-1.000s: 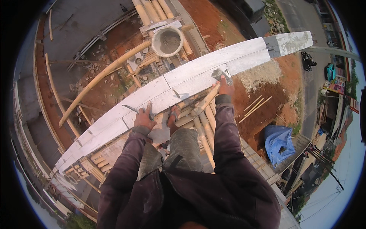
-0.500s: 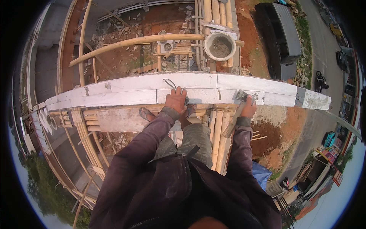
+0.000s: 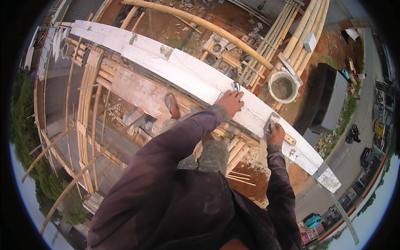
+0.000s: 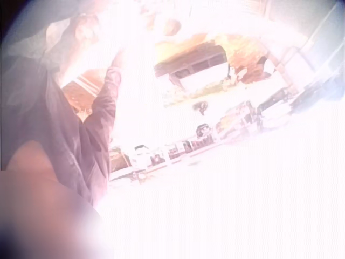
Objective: The person measures a concrete block wall with a tape measure, applies mortar from a bucket using a trowel, and places a concrete block onto the wall. The person repeats the process of measuring, applying mortar, and positioning blocks along the wall.
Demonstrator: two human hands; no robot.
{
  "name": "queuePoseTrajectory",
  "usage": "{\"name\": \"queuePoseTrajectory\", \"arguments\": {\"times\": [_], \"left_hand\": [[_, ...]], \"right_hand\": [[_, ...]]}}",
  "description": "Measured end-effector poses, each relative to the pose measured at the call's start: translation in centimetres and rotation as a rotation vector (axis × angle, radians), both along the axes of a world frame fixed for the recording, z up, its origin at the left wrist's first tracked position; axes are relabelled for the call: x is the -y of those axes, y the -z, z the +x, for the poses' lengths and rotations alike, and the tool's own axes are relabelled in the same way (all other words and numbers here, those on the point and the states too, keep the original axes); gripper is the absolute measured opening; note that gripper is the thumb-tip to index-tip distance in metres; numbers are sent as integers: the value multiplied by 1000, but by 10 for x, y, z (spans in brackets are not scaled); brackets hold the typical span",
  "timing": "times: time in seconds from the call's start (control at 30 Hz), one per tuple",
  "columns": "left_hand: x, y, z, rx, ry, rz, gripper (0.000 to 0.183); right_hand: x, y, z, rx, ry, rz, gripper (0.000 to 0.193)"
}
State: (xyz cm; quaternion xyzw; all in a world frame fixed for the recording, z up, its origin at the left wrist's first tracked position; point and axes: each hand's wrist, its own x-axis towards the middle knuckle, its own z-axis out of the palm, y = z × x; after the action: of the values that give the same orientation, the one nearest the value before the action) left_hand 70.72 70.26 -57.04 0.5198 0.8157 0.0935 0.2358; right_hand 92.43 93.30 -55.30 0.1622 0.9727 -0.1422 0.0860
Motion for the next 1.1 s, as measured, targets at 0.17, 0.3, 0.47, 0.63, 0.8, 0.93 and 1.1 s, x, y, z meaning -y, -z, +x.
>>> {"name": "queuePoseTrajectory", "arguments": {"times": [0.17, 0.3, 0.47, 0.63, 0.8, 0.93, 1.1], "left_hand": [[13, -10, 11, -86, -160, 157, 41], [53, -26, 26, -34, -122, 253, 39], [182, -28, 41, 266, -362, 279, 24], [338, -13, 50, 451, -1071, 97, 20], [458, -20, 88, 660, -1489, -137, 41], [477, -22, 116, 1283, -1793, 25, 61], [487, -4, 136, 1195, -1966, 577, 62]], "right_hand": [[19, -13, -14, -21, 118, 139, 65], [55, -20, -54, -169, 124, 32, 56], [127, -5, -133, -158, 49, -219, 71], [166, 21, -169, 145, 56, -33, 91], [156, 31, -170, 187, 75, -8, 82], [145, 46, -186, 321, 169, 21, 82], [130, 55, -197, 494, 185, 100, 89]]}}
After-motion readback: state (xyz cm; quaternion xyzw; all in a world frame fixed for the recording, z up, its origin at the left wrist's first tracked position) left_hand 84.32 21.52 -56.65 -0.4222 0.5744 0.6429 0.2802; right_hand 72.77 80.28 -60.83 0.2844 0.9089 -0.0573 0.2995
